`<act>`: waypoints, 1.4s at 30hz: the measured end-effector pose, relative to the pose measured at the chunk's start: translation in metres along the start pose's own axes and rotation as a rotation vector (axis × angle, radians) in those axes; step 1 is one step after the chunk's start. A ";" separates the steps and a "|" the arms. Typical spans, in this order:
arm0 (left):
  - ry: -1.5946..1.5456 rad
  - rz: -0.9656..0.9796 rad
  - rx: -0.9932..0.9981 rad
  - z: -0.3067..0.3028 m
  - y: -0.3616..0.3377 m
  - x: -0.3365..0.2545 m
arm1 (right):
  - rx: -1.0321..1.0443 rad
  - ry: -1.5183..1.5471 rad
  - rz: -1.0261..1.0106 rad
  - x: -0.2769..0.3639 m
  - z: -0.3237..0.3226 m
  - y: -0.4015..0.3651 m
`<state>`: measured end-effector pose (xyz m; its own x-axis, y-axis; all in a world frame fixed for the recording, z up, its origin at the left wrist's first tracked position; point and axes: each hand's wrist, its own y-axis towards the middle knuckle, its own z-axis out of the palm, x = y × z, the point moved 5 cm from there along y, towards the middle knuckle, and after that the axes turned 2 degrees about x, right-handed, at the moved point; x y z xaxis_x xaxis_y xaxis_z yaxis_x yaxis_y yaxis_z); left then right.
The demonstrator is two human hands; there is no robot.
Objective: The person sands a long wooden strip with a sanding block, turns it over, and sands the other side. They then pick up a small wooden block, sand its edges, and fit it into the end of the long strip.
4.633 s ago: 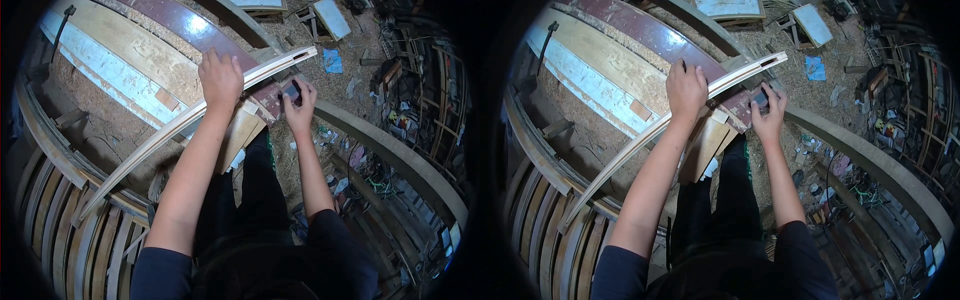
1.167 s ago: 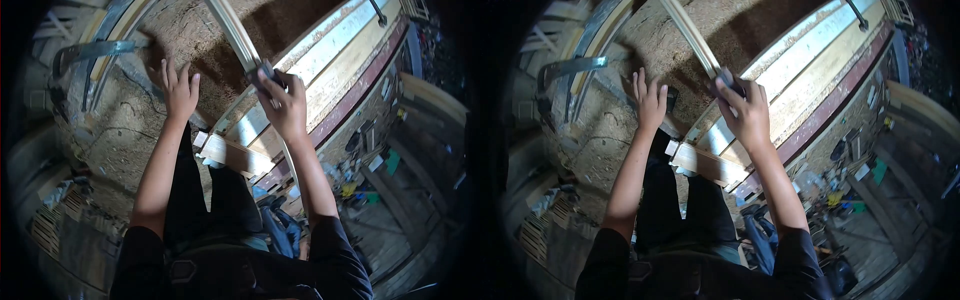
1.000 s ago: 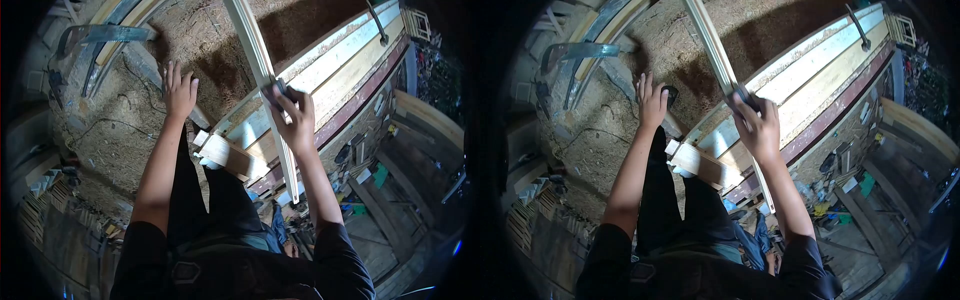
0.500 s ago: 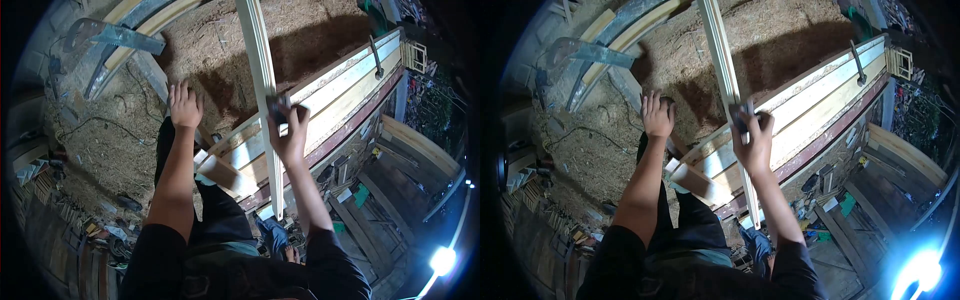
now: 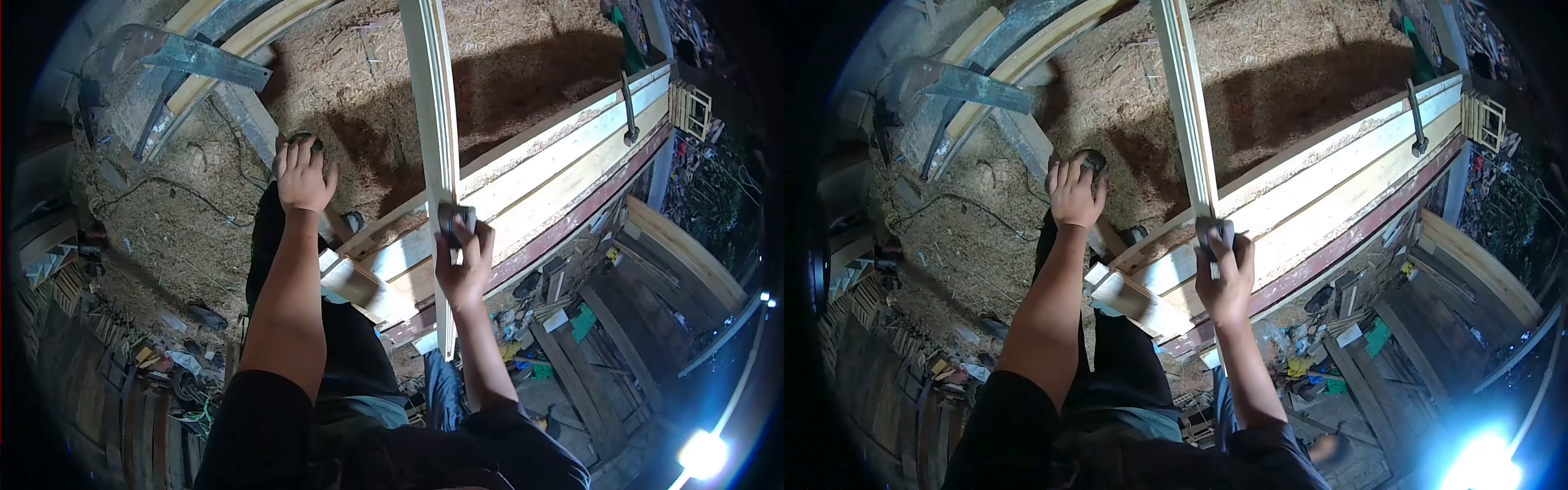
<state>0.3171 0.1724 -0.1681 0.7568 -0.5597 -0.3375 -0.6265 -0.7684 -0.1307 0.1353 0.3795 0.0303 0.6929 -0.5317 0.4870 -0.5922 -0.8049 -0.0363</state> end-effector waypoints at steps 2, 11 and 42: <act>-0.003 -0.015 0.013 0.001 0.001 0.002 | 0.029 0.072 0.065 -0.012 0.001 -0.022; 0.035 0.033 -0.039 -0.001 0.000 0.000 | -0.033 0.009 -0.007 0.002 0.002 0.008; -0.362 0.102 -0.160 -0.012 0.015 -0.012 | -0.320 0.041 0.206 0.013 0.009 -0.019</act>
<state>0.3005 0.1642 -0.1548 0.5598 -0.5124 -0.6512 -0.6369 -0.7688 0.0575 0.1597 0.3858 0.0297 0.5332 -0.6575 0.5324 -0.8200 -0.5564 0.1341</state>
